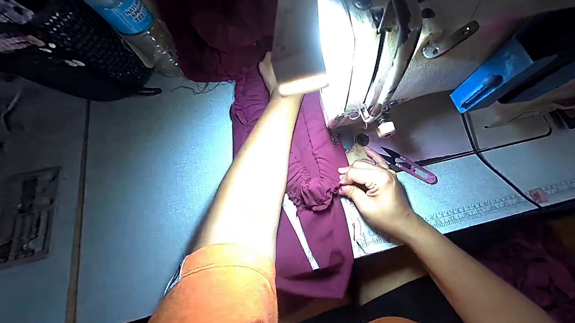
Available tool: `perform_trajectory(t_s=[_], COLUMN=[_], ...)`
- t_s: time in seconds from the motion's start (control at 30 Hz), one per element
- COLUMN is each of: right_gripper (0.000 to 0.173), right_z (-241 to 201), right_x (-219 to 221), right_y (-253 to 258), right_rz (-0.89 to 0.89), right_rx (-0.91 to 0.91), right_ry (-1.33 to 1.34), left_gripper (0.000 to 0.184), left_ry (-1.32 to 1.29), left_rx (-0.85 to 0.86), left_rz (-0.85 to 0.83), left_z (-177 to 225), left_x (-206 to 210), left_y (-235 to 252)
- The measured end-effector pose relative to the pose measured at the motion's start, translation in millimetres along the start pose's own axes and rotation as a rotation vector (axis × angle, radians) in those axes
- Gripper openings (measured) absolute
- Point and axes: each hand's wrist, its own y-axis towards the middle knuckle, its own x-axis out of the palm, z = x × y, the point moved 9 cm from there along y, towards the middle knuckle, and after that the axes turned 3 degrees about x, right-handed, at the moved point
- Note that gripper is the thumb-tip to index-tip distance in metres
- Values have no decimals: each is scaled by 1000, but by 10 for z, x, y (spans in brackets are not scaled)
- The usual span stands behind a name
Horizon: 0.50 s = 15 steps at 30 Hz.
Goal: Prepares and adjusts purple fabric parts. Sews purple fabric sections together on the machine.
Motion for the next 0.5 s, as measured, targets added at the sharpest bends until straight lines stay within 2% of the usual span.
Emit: perform_trajectory(t_s=[0.07, 0.13, 0.2, 0.27, 0.33, 0.37, 0.43, 0.5], right_gripper=[11, 10, 9, 9, 8, 9, 11, 18], right_z=[2, 0, 1, 4, 6, 7, -19, -137], right_x=[10, 13, 8, 6, 10, 10, 10, 27], right_y=[30, 60, 82, 92, 94, 89, 33, -101], right_rz=[8, 23, 34, 40, 48, 56, 93, 146], right_rx=[3, 1, -3, -2, 1, 3, -18, -115], right_ry=[-14, -17, -17, -12, -16, -33, -91, -199], left_gripper=[61, 58, 58, 55, 25, 21, 33, 50], left_ry=[130, 163, 117, 21, -95, -115, -31, 95], left_rx=[85, 184, 330, 443, 560, 600, 592, 535], left_rz=[-179, -298, -299, -211, -56, -38, -99, -187], left_z=[127, 271, 338, 410, 470, 436, 252, 73], left_x=[-148, -351, -520, -827, -1169, -1241, -1191, -1144], left_y=[-112, -269, -471, -943, -1596, -1906, -2340, -2584])
